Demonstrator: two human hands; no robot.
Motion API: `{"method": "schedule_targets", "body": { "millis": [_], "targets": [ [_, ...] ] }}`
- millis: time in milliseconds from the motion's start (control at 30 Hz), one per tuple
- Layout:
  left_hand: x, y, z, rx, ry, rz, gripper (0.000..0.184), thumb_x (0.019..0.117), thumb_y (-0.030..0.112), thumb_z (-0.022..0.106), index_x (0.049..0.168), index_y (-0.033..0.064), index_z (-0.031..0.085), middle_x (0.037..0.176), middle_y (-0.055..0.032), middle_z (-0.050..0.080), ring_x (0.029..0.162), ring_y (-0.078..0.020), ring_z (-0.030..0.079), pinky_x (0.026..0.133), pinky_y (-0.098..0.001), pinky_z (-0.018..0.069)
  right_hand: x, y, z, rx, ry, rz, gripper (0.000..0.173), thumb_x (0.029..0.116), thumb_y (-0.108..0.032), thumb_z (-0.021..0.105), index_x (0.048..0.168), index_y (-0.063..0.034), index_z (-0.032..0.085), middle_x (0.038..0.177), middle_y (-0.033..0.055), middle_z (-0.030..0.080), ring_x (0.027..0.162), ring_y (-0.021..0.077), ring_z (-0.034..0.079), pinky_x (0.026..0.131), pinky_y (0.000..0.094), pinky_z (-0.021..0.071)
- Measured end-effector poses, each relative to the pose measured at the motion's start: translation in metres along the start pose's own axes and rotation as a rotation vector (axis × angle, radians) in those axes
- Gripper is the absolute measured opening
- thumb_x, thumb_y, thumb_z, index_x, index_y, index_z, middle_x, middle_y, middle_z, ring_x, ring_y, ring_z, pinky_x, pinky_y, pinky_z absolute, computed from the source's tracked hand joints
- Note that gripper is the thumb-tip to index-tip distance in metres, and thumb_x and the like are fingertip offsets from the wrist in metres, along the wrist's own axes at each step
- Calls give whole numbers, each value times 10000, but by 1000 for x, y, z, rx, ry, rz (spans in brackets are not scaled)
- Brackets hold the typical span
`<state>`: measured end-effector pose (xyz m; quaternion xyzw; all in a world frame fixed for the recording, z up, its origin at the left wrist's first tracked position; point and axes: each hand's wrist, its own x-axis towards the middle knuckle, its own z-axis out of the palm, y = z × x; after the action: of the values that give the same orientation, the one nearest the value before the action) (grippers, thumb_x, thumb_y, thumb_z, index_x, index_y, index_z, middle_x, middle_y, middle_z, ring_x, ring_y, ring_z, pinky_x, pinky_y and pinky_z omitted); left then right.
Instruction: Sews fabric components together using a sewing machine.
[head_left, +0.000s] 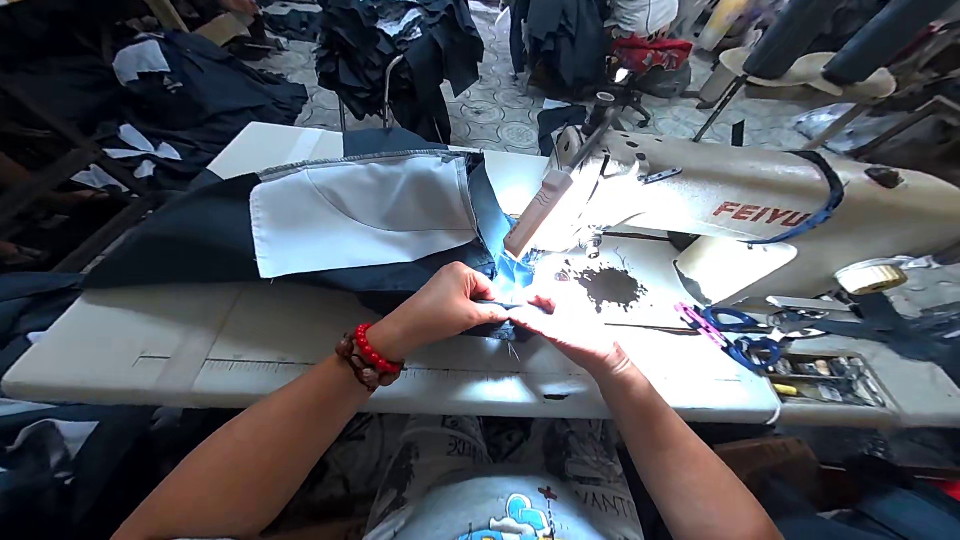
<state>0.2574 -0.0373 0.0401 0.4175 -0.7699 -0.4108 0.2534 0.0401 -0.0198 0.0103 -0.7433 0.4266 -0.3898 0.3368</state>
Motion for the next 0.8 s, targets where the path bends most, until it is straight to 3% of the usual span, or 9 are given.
{"method": "schedule_targets", "body": {
  "millis": [33,100,167,233,300,367,467,600,800],
  "targets": [
    [0,0,0,1,21,6,168,872,100,803,731,64,718,617,16,616,554,-32,527,531,-223,421,-5,0,-1,31,63,3,83,852,-128,742,846,-66,687,745,-7,631,684,49,599,640,249,517],
    [-2,1,0,-4,61,-5,163,869,86,796,729,65,714,611,16,605,546,-35,518,519,-227,411,-18,1,-5,68,252,34,127,876,-75,738,985,-37,687,879,28,680,769,65,658,690,246,578],
    [-5,5,0,-3,107,-16,154,859,68,802,729,68,719,608,14,612,534,-34,522,502,-216,418,-33,7,-9,78,462,73,71,887,-24,717,956,-19,699,836,10,673,736,36,636,679,221,557],
    [-6,4,1,-4,125,-14,141,854,58,803,737,74,726,615,19,620,534,-26,522,499,-206,419,-46,12,-7,189,550,123,65,905,14,656,893,-38,693,756,-53,659,699,-11,626,678,192,554],
    [-6,3,2,-2,122,-8,143,852,53,801,734,77,723,616,26,617,533,-20,517,497,-200,414,-55,13,-3,290,510,198,128,927,25,613,863,-46,699,743,-65,669,710,-17,638,714,190,559],
    [-6,4,3,13,129,-6,148,846,50,801,727,83,719,608,34,612,524,-17,508,490,-196,405,-57,13,0,374,453,238,102,903,38,665,850,-36,711,782,-22,686,754,24,654,754,216,570],
    [-7,6,2,27,149,-12,129,834,51,803,737,88,726,612,44,616,531,-4,516,497,-187,414,-48,6,1,455,471,269,170,872,26,729,750,-76,668,706,-36,637,675,31,603,682,216,539],
    [-10,6,1,22,157,-21,102,837,80,797,759,96,733,630,67,627,569,22,543,541,-171,449,-37,0,-5,594,496,334,117,880,79,714,816,-19,718,748,8,718,722,74,699,768,266,617],
    [-8,4,2,14,163,-18,97,839,78,791,765,96,731,643,86,633,587,45,550,563,-155,461,-31,0,-14,693,427,436,114,899,82,694,825,-2,716,751,34,735,683,91,708,706,256,615]
  ]
}}
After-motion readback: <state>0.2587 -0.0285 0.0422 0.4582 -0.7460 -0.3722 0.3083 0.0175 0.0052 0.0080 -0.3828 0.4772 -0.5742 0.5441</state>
